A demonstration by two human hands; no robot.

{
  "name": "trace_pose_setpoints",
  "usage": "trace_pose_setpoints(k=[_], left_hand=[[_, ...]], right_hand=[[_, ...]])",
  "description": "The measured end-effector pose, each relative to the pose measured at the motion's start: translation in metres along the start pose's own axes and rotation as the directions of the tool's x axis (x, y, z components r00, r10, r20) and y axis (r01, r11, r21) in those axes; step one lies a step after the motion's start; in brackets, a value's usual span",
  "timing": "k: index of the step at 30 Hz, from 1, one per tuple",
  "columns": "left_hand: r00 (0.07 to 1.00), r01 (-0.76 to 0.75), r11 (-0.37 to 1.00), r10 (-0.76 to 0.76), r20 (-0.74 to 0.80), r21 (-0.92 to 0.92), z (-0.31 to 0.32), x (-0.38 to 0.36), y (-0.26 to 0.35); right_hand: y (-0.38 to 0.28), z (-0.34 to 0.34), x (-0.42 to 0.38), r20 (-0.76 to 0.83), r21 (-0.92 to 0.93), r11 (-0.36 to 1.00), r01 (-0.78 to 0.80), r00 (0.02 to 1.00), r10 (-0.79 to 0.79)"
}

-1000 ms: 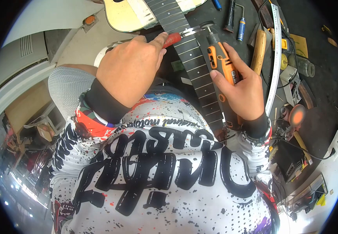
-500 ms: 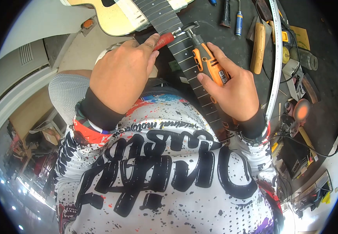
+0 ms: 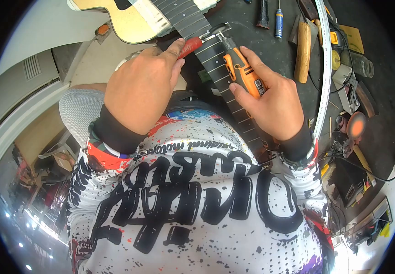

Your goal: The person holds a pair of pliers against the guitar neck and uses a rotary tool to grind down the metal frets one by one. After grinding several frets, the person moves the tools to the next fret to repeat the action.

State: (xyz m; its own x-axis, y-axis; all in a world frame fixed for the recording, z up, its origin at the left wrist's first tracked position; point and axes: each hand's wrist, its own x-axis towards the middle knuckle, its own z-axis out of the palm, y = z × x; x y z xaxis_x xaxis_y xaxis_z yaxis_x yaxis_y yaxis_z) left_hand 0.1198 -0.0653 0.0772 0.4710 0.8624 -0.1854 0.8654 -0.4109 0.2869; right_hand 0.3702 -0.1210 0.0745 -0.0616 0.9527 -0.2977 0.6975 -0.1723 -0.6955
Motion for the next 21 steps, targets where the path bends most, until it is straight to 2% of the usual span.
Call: trace_pose_setpoints(k=[4,7,9,10,11,14,15,17,19,20,21], left_hand=[[0.999,-0.010,1.000,0.010,-0.033,-0.012,0.002,0.000,-0.001],[0.999,-0.017,1.000,0.016,-0.042,-0.010,0.003,0.000,0.000],[0.999,-0.011,1.000,0.011,-0.031,-0.007,0.000,0.000,0.001],[1.000,-0.005,1.000,0.005,-0.023,-0.005,-0.001,0.000,0.002],[1.000,-0.008,1.000,0.008,-0.022,-0.004,-0.001,0.000,0.002],[0.999,-0.018,1.000,0.018,-0.039,-0.015,-0.004,-0.001,0.001],[0.998,0.005,1.000,-0.005,-0.057,-0.011,-0.008,-0.005,-0.001],[0.996,0.020,1.000,-0.021,-0.083,-0.011,-0.018,-0.011,-0.008],[0.988,0.035,0.997,-0.045,-0.147,-0.072,-0.032,-0.022,-0.024],[0.973,0.002,0.983,-0.044,-0.224,-0.186,-0.031,-0.028,-0.032],[0.972,-0.009,0.983,-0.034,-0.233,-0.184,-0.035,-0.030,-0.033]], right_hand=[[0.000,0.001,-0.001,0.016,-0.016,1.000,0.003,1.000,-0.003],[0.004,-0.002,-0.001,-0.013,0.092,0.996,-0.004,1.000,0.006],[0.008,-0.006,-0.001,-0.064,0.049,0.999,-0.005,0.998,0.008],[0.013,-0.006,-0.001,-0.121,0.006,0.998,0.057,0.991,-0.056],[0.014,-0.009,-0.002,-0.124,0.008,0.998,0.055,0.991,-0.054],[0.011,-0.018,-0.009,-0.140,0.106,0.993,-0.044,0.988,0.059],[0.016,-0.016,-0.018,-0.245,0.123,0.992,0.017,0.969,0.014],[-0.010,-0.049,-0.041,-0.254,0.267,0.926,-0.267,0.907,0.335],[0.003,-0.081,-0.059,-0.427,0.248,0.951,-0.187,0.860,0.280],[0.006,-0.086,-0.067,-0.483,0.246,0.955,-0.168,0.833,0.271],[0.010,-0.091,-0.075,-0.540,0.244,0.958,-0.152,0.799,0.265]])
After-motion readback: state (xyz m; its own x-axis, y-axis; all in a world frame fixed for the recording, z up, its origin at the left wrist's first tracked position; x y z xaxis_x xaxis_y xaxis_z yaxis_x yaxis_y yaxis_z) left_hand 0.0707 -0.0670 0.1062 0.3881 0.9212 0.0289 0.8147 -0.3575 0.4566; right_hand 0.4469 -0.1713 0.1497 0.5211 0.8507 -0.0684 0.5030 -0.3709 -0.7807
